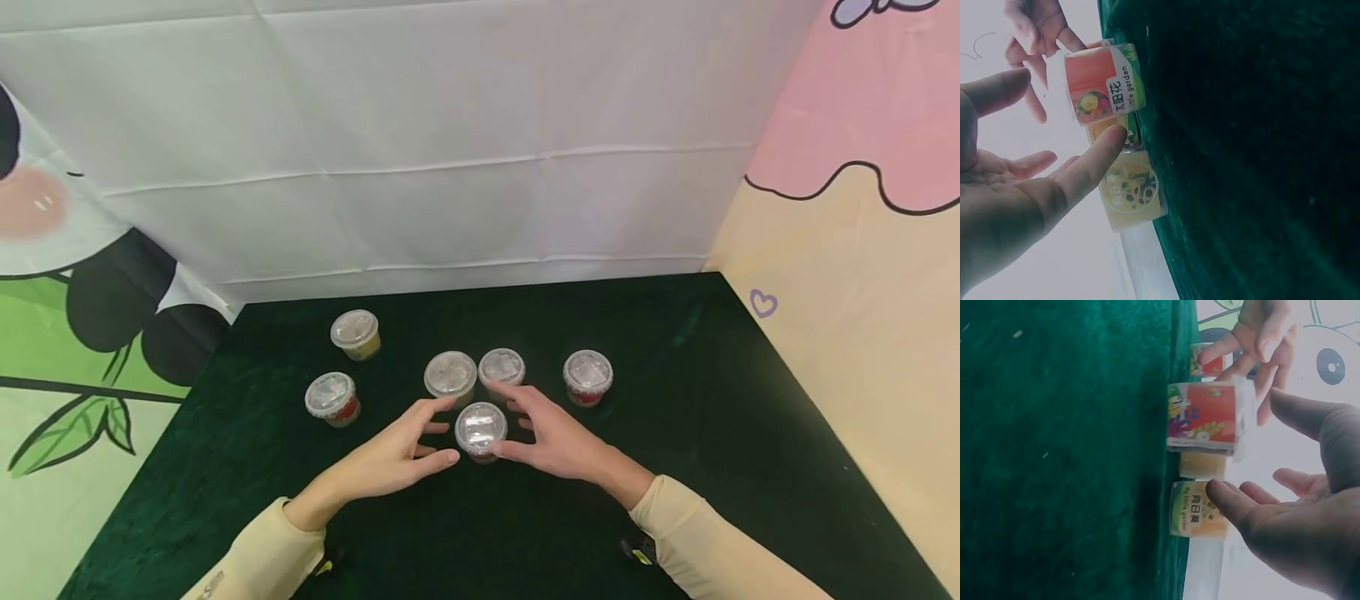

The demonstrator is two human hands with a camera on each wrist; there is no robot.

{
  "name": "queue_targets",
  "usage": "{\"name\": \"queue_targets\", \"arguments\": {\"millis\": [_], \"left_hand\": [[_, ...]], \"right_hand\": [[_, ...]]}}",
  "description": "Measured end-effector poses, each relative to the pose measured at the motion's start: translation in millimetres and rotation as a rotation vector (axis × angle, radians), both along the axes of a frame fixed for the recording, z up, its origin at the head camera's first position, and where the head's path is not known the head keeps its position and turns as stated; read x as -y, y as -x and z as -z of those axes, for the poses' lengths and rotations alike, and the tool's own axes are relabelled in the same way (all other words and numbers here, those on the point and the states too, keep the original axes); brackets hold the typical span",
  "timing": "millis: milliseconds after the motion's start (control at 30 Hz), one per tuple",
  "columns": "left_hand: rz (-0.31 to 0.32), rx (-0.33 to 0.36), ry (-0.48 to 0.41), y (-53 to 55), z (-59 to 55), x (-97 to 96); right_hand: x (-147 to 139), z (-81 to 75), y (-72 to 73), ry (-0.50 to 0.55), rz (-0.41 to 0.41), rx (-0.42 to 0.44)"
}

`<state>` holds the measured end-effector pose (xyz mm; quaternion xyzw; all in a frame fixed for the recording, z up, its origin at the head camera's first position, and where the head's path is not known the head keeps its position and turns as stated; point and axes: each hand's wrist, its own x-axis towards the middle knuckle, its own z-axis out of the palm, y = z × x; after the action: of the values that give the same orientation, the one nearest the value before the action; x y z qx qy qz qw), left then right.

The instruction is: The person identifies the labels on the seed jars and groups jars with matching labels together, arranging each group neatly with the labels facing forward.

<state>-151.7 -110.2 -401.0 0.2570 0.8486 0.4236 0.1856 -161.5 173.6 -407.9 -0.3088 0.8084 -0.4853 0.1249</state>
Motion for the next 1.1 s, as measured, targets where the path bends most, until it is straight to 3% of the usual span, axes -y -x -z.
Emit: {"name": "queue_targets", "arguments": {"millis": [533,800,1100], "left_hand": [[0.015,0.062,-0.017,-2.9,9.9,-4.7],[0.053,0.060,-0.050,-0.2,14.1,-6.5],[0.065,0.093,-0.057,-0.9,13.2,-4.6]], "right_hand": [[3.2,13.7,0.5,0.056,-0.062,0.195],[1.4,10.2,2.0,0.034,-0.012,0.321],[7.5,13.3,4.4,0.056,-0.044,0.355]]}}
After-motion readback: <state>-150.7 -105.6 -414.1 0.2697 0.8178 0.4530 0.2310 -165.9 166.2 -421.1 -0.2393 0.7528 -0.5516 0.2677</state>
